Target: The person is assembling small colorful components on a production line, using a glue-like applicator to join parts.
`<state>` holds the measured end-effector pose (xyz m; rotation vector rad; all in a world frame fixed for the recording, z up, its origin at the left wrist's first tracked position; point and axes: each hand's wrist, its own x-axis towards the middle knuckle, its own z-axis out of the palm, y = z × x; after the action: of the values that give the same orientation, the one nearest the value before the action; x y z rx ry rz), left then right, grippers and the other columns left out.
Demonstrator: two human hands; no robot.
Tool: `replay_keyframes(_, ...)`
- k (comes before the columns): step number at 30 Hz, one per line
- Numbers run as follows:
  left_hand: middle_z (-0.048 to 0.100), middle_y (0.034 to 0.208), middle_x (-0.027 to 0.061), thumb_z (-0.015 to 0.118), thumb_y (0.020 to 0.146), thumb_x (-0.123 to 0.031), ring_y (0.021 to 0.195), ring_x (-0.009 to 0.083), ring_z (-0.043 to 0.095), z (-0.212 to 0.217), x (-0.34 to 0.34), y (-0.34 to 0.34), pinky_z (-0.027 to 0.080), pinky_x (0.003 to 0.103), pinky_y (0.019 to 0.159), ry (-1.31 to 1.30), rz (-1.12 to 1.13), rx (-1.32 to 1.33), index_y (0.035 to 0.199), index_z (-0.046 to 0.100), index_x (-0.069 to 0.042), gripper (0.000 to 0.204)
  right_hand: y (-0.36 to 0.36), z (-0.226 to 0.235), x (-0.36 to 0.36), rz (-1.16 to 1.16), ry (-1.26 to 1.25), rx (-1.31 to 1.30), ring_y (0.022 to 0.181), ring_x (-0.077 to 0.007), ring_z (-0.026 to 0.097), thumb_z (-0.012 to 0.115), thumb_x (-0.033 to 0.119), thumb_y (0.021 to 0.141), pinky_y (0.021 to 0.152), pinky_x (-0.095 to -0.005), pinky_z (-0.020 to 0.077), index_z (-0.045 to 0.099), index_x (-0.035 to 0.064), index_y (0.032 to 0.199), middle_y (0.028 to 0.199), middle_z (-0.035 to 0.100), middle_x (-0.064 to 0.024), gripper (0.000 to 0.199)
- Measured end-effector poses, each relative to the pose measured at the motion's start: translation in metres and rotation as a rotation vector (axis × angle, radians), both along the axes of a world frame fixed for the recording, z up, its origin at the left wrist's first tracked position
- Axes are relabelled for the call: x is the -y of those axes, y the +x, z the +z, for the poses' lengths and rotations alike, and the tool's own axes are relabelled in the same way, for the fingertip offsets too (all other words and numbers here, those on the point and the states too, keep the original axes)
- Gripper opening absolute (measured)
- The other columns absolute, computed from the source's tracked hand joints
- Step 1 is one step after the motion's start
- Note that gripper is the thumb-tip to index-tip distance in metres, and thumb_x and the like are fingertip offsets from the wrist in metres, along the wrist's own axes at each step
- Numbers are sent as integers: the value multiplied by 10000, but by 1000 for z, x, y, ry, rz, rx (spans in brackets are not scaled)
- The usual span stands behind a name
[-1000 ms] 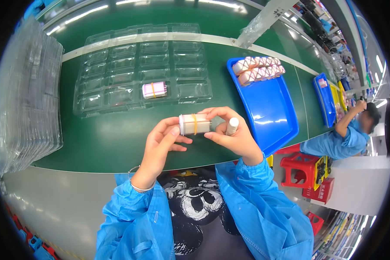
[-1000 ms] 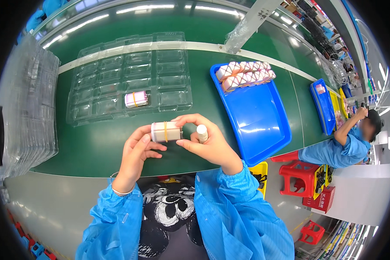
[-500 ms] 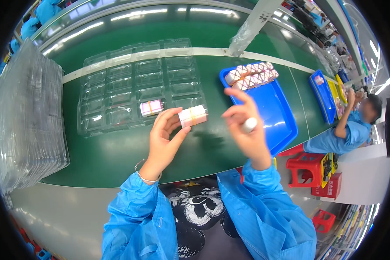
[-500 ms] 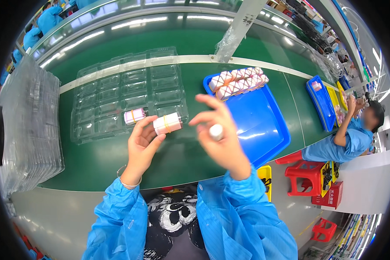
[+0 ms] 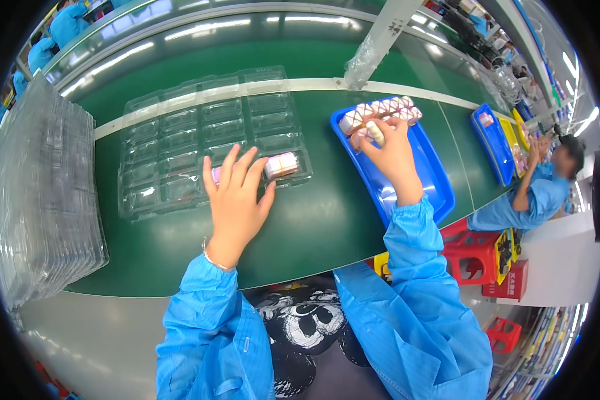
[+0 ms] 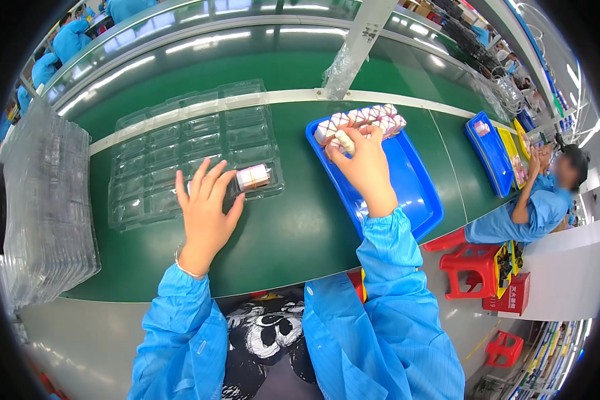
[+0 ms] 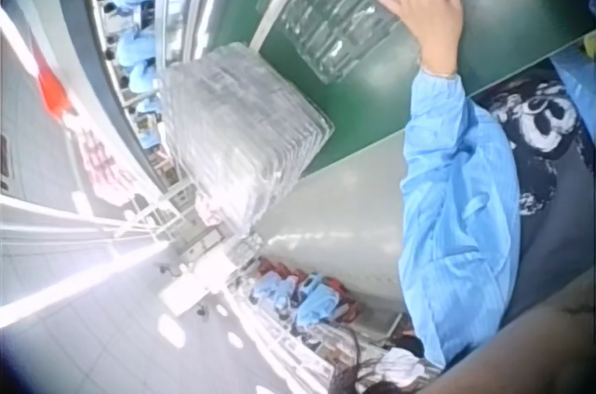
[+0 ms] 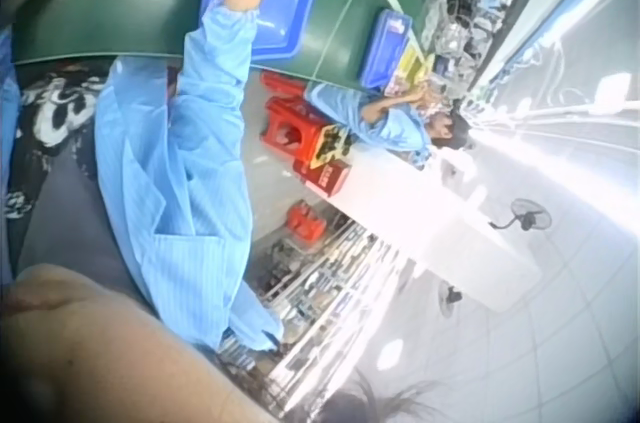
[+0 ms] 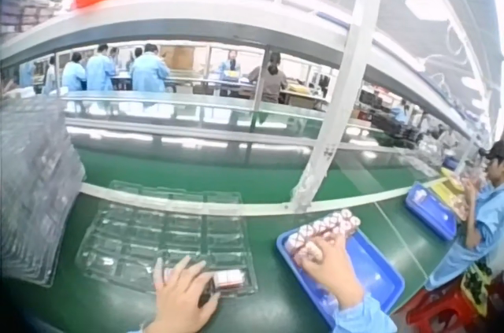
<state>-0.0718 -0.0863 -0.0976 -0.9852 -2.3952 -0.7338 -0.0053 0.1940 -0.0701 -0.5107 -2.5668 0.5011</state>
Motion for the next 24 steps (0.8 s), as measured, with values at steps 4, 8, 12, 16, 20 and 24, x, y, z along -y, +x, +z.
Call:
replay_keyframes(4, 572, 1214, 56, 718, 745, -149, 1246, 294, 458, -2, 27, 13, 220, 518, 1092, 48, -7, 35, 1037, 626, -111, 309, 11, 4, 8, -29, 34, 46, 868, -340, 622, 738, 276, 744, 757, -382, 516, 644, 158, 1108, 1061, 525, -133, 394)
replay_keyframes(8, 598, 1145, 70, 707, 747, -128, 1195, 308, 497, -17, 50, 41, 301, 511, 1045, 80, -104, 169, 963, 636, -100, 229, 12, -3, 0, 54, 23, 12, 873, -317, 626, 727, 233, 755, 729, -387, 515, 640, 159, 1071, 1041, 551, -91, 337)
replay_keyframes(12, 628, 1070, 68, 709, 744, -113, 1107, 297, 556, -27, 53, 56, 400, 458, 954, 70, -224, 268, 921, 640, -82, 193, 12, -1, 5, 79, 86, -28, 882, -307, 632, 728, 214, 755, 736, -390, 511, 635, 128, 1047, 1000, 602, -84, 319)
replay_keyframes(16, 642, 1037, 74, 719, 736, -114, 1039, 296, 583, -27, 52, 52, 437, 408, 893, 120, -234, 341, 916, 643, -69, 200, 18, 15, 7, 96, -31, -128, 878, -260, 651, 736, 137, 742, 764, -346, 507, 618, 66, 1010, 954, 640, -97, 302)
replay_keyframes(20, 633, 1098, 96, 742, 724, -146, 1020, 300, 587, -29, 55, 52, 435, 404, 896, 126, -242, 359, 1040, 618, -56, 351, 41, 40, 53, 259, -262, -155, 867, -231, 640, 727, 54, 723, 790, -320, 498, 609, 30, 962, 925, 635, -94, 268)
replay_keyframes(24, 603, 1184, 128, 776, 696, -190, 1048, 317, 587, -15, 49, 57, 437, 414, 916, 165, -265, 440, 1216, 539, -49, 588, 52, 29, 108, 600, -308, 100, 891, -293, 633, 745, 106, 708, 743, -358, 519, 606, 88, 999, 988, 619, -95, 323)
